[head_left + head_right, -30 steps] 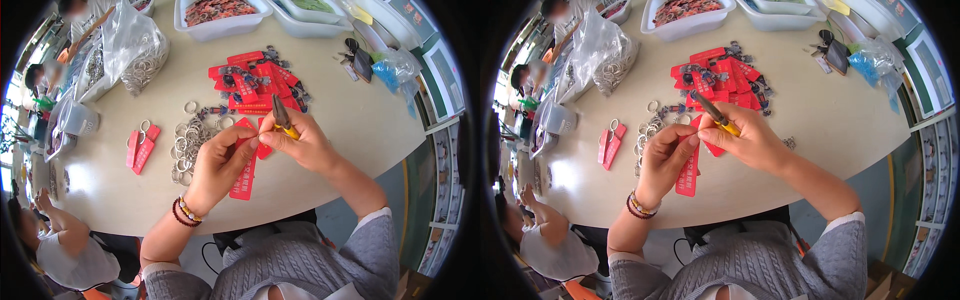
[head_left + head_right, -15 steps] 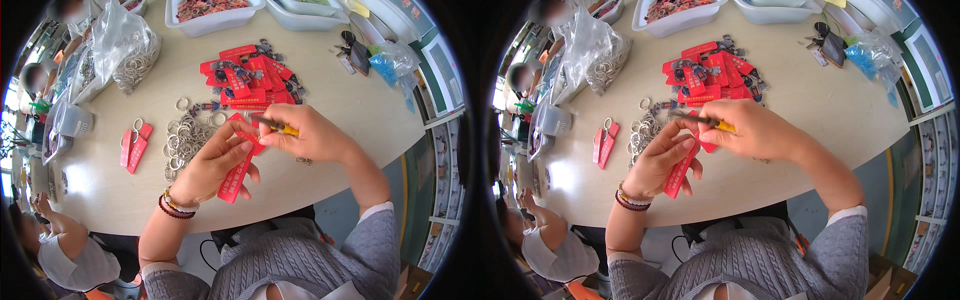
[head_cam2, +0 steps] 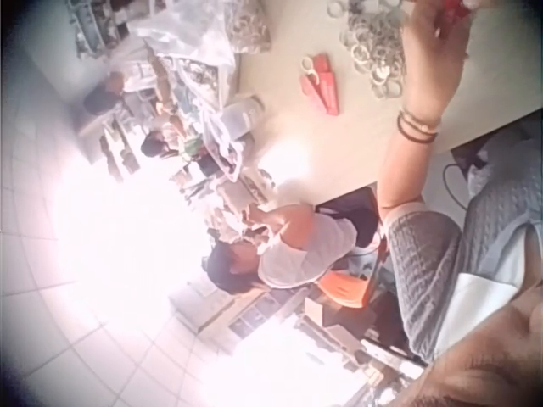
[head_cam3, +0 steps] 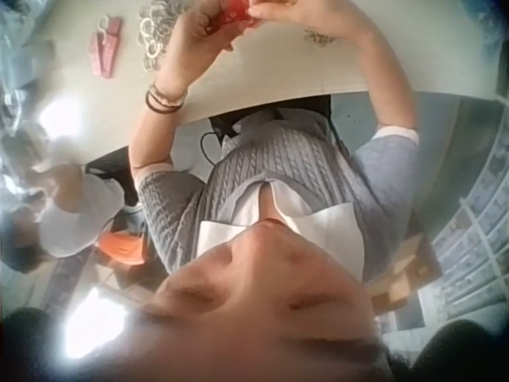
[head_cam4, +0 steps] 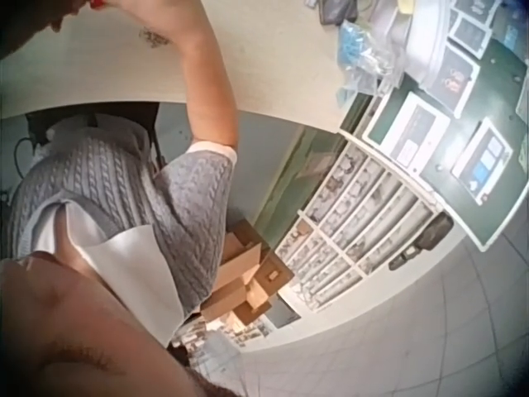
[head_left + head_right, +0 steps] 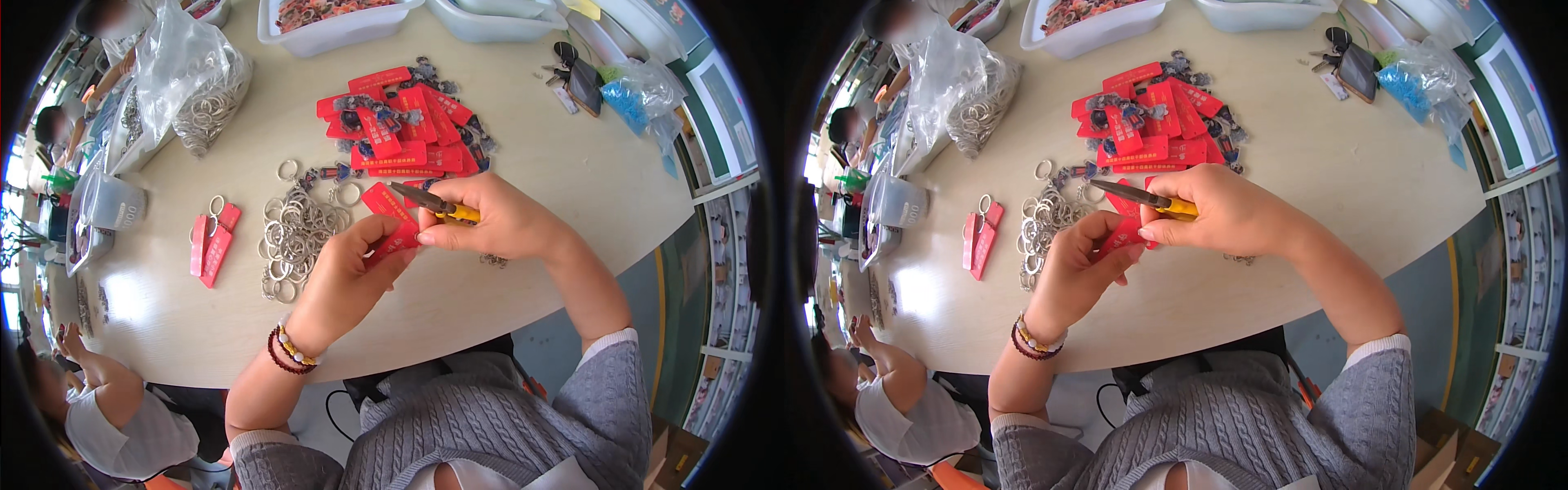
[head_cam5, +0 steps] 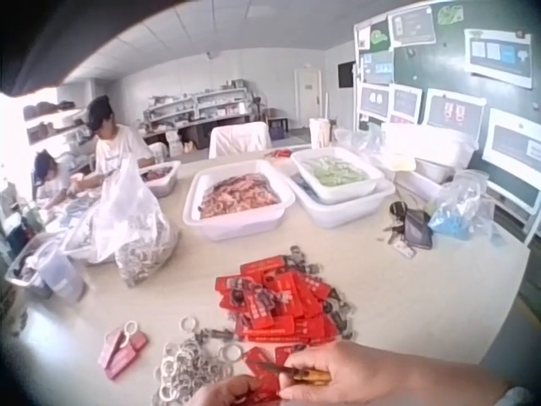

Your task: The person assembles keychains by attaching metal rings, red tags, character charms, and metal chains using pliers.

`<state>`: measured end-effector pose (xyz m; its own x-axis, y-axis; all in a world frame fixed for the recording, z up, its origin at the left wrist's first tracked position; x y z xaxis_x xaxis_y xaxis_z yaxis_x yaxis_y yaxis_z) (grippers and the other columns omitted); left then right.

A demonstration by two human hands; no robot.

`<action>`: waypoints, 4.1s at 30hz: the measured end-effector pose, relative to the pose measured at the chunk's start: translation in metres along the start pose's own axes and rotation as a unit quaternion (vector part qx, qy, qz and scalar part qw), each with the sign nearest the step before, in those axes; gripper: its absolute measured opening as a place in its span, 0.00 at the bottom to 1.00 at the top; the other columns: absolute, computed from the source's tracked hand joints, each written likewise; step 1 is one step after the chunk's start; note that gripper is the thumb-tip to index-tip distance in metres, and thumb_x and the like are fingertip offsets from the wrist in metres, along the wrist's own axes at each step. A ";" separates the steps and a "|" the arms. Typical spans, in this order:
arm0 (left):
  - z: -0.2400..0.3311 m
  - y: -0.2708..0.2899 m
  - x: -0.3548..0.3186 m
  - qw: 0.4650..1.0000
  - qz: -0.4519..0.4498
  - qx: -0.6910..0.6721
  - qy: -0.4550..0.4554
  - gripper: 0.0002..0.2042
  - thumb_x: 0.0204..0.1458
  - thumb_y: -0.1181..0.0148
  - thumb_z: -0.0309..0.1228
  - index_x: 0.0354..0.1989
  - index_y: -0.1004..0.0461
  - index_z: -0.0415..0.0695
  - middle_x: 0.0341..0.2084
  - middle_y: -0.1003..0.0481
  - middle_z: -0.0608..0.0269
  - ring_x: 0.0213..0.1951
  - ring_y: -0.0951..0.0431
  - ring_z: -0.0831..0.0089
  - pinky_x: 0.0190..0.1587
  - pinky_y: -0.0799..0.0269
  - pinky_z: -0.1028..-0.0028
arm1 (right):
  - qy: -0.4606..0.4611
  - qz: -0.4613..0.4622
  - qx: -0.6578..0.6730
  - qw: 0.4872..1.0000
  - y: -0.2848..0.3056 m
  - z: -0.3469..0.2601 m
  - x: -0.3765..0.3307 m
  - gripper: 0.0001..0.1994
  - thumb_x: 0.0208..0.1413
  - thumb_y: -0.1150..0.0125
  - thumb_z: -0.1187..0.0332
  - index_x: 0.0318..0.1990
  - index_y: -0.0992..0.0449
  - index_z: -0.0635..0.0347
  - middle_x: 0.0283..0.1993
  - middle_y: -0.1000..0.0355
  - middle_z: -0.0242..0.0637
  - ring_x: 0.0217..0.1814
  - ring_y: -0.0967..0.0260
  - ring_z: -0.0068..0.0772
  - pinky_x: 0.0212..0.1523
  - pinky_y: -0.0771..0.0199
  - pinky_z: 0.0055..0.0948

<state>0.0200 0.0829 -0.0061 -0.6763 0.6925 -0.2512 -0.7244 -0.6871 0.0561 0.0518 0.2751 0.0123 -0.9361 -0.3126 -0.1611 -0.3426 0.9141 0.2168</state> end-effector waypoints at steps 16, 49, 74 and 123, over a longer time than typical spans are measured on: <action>0.008 0.001 0.000 0.868 -0.027 0.333 -0.368 0.07 0.45 0.35 0.25 0.31 0.26 0.40 0.27 0.27 0.60 0.27 0.24 0.61 0.29 0.27 0.67 | 0.032 -0.140 -0.055 0.988 0.005 0.002 -0.006 0.09 0.52 0.35 0.68 0.34 0.27 0.64 0.29 0.30 0.30 0.33 0.35 0.18 0.35 0.35 0.23; -0.003 0.109 -0.021 0.912 0.324 -0.059 -0.245 0.09 0.59 0.46 0.28 0.40 0.26 0.33 0.33 0.22 0.61 0.29 0.22 0.79 0.30 0.24 0.80 | 0.178 -0.007 -0.504 0.845 -0.075 -0.008 0.049 0.09 0.48 0.37 0.68 0.34 0.27 0.61 0.34 0.33 0.37 0.37 0.30 0.36 0.37 0.31 0.35; -0.006 0.042 -0.021 0.804 0.162 0.381 -0.426 0.12 0.43 0.39 0.18 0.38 0.27 0.37 0.32 0.26 0.56 0.28 0.23 0.63 0.27 0.27 0.71 | 0.088 0.053 0.261 0.960 -0.028 -0.011 0.019 0.11 0.56 0.41 0.66 0.41 0.31 0.64 0.45 0.27 0.48 0.49 0.26 0.43 0.51 0.25 0.40; 0.011 0.048 -0.039 0.672 0.299 0.457 -0.500 0.14 0.35 0.34 0.23 0.35 0.24 0.38 0.32 0.23 0.58 0.28 0.23 0.68 0.30 0.28 0.75 | 0.286 0.238 -0.437 0.819 -0.068 -0.027 0.009 0.16 0.43 0.39 0.72 0.41 0.31 0.65 0.35 0.34 0.40 0.37 0.33 0.39 0.39 0.33 0.37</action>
<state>0.0098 0.0250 0.0166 -0.3030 0.4678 0.8303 0.2477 -0.8026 0.5426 0.0648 0.2033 0.0224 -0.7788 -0.2731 0.5648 0.3800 0.5110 0.7710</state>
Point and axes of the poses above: each hand's wrist, its own x-axis towards the middle knuckle, its own y-axis out of the back of the hand, z = x × y, the point moved 2 cm from there along x, towards the middle knuckle
